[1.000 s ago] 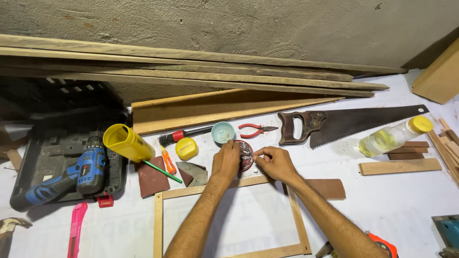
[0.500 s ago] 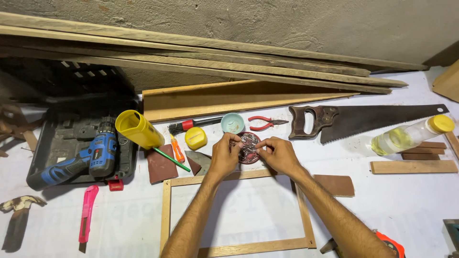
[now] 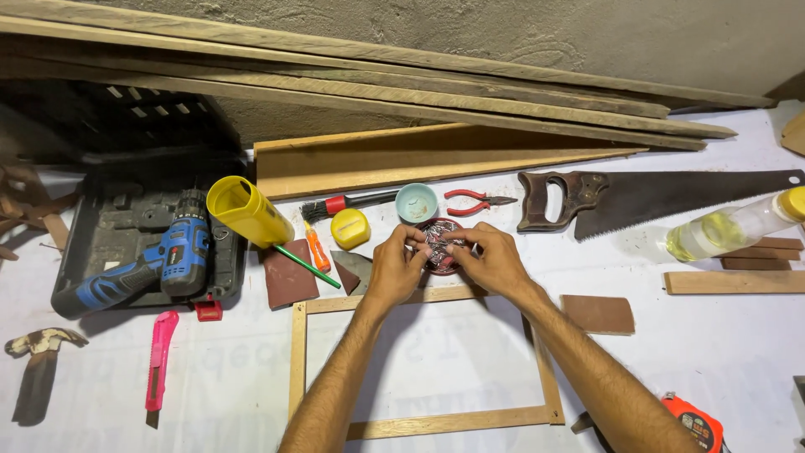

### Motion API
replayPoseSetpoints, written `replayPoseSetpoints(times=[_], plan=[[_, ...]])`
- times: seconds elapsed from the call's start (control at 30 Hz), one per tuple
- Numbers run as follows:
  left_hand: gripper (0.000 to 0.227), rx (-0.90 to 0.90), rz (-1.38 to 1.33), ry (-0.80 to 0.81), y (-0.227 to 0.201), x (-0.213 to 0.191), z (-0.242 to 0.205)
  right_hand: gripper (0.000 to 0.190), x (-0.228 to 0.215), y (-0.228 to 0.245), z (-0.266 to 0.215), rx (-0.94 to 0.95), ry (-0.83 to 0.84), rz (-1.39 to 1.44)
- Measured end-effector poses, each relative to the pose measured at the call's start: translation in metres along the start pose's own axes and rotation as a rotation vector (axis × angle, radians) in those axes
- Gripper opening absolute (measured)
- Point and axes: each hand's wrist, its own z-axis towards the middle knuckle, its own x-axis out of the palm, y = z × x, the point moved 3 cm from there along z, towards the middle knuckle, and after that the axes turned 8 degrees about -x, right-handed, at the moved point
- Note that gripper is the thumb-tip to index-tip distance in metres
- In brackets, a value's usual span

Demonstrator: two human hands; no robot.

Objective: The person assembles a rectangular wooden frame on a workbench. They position a thin wooden strip across the frame, measure the frame and strip with a tape measure, sand a small wood piece with sandpaper, pick nails from a tin, and hammer nails into the frame joints.

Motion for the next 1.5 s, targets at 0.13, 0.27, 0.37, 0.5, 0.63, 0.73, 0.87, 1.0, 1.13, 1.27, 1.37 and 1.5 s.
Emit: replayPoseSetpoints(times=[0.13, 0.27, 0.37, 0.5, 0.63, 0.73, 0.87, 1.0, 1.13, 1.27, 1.37, 1.5], plan=[[0.022, 0.018, 0.027, 0.025, -0.003, 0.003, 0.0, 0.019, 0.008, -0.017, 0.0, -0.063, 0.009, -0.031], [0.022, 0.014, -0.029, 0.012, 0.002, 0.004, 0.0, 0.017, 0.008, -0.022, 0.006, 0.02, 0.026, -0.135], [0.02, 0.065, -0.052, -0.039, 0.009, 0.004, 0.001, 0.017, 0.01, -0.02, 0.009, 0.064, 0.044, -0.262], [0.016, 0.217, -0.042, -0.152, 0.01, -0.002, -0.002, 0.015, 0.026, -0.007, 0.011, -0.134, 0.1, -0.296], [0.015, 0.137, -0.021, -0.144, 0.007, -0.005, -0.005, 0.02, 0.038, 0.001, 0.02, -0.082, 0.229, -0.343], [0.014, 0.179, -0.089, -0.145, 0.006, -0.009, -0.011, 0.022, 0.042, -0.003, 0.023, -0.134, 0.253, -0.435], [0.014, 0.139, -0.074, -0.145, 0.005, -0.012, -0.013, 0.016, 0.042, -0.01, 0.022, -0.2, 0.204, -0.401], [0.02, 0.19, -0.06, -0.147, 0.004, -0.016, -0.019, 0.013, 0.04, -0.007, 0.02, -0.143, 0.193, -0.355], [0.022, 0.164, -0.076, -0.14, 0.004, -0.017, -0.023, 0.013, 0.035, -0.008, 0.013, -0.203, 0.076, -0.207], [0.023, 0.174, -0.062, -0.149, -0.002, -0.014, -0.025, 0.015, 0.03, -0.012, 0.007, -0.08, 0.037, -0.098], [0.023, 0.15, -0.063, -0.137, -0.01, -0.012, -0.03, 0.017, 0.022, -0.007, 0.0, -0.029, 0.002, 0.049], [0.02, 0.203, -0.082, -0.119, -0.017, -0.006, -0.038, 0.021, 0.018, -0.006, -0.012, 0.245, 0.098, 0.245]])
